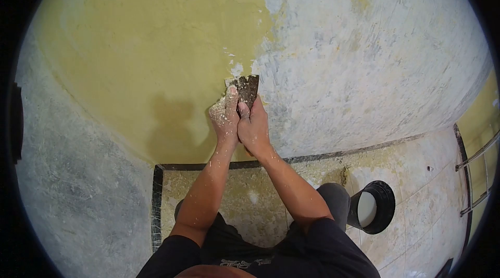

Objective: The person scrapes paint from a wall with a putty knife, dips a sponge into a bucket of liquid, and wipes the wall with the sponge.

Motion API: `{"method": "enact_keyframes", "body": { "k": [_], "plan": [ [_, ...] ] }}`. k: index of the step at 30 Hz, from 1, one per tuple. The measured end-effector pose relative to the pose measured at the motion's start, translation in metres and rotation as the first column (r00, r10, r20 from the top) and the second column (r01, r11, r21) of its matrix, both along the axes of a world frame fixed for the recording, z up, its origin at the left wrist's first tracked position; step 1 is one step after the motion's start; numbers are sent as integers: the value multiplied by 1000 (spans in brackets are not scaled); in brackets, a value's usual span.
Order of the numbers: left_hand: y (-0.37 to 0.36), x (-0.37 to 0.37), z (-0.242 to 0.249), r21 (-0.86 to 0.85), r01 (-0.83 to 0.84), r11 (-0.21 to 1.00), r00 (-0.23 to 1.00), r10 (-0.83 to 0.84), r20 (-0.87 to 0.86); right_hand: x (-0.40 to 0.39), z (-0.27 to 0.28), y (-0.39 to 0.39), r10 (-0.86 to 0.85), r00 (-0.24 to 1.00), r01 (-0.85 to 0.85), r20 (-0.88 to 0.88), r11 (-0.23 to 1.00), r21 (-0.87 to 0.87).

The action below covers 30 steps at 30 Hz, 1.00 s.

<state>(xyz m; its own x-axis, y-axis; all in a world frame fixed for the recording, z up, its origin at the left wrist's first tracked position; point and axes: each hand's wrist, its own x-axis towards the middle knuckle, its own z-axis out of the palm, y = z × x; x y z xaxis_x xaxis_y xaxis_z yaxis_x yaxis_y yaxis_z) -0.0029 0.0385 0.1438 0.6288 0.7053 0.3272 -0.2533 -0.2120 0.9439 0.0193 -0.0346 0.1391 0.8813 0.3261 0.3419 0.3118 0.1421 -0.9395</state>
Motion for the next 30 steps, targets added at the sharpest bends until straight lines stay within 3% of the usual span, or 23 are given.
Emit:
{"method": "enact_keyframes", "body": {
  "k": [4,6,7,9,11,13,15,16,18,23,25,26,28,29,30],
  "plan": [
    [-9,-4,-32,133,-82,988,996,85,-17,2,-52,-4,-37,994,44,102,997,-64],
    [-8,-2,-44,144,-94,985,994,102,-48,2,-62,-1,-21,999,19,47,999,39],
    [-5,-3,-26,147,-96,984,993,104,-47,2,-40,1,-19,999,17,48,999,42],
    [5,-1,15,155,-67,986,997,73,-31,4,10,2,-36,988,54,153,992,-114],
    [13,6,37,217,-96,971,995,95,14,2,39,7,-9,996,13,89,999,-48],
    [14,3,40,272,-142,952,989,127,73,-1,41,9,36,999,-36,41,999,18],
    [5,-10,19,235,-75,969,995,88,-47,-6,10,5,-48,984,46,171,999,14],
    [5,-8,-2,307,-97,947,992,116,-44,-9,-9,0,-39,994,43,102,999,-32],
    [2,-8,-2,287,-118,951,990,134,-35,-6,-13,4,-40,992,39,120,999,7],
    [8,-6,60,190,-84,978,996,88,-13,4,40,11,11,999,-13,40,998,56],
    [8,-8,66,324,-107,940,989,133,-60,6,44,9,55,998,-57,25,996,70],
    [7,-8,55,328,-107,939,990,132,-56,0,42,3,54,998,-56,29,996,74],
    [2,-9,6,341,-107,934,985,147,-92,-22,28,-15,92,928,-121,-362,991,-57],
    [-5,-10,-4,339,-110,934,986,147,-85,-20,11,-17,92,930,-121,-355,991,-59],
    [-11,-10,-11,258,-120,959,986,146,-83,-8,-16,-12,62,969,-77,-238,996,-53]
  ]
}}
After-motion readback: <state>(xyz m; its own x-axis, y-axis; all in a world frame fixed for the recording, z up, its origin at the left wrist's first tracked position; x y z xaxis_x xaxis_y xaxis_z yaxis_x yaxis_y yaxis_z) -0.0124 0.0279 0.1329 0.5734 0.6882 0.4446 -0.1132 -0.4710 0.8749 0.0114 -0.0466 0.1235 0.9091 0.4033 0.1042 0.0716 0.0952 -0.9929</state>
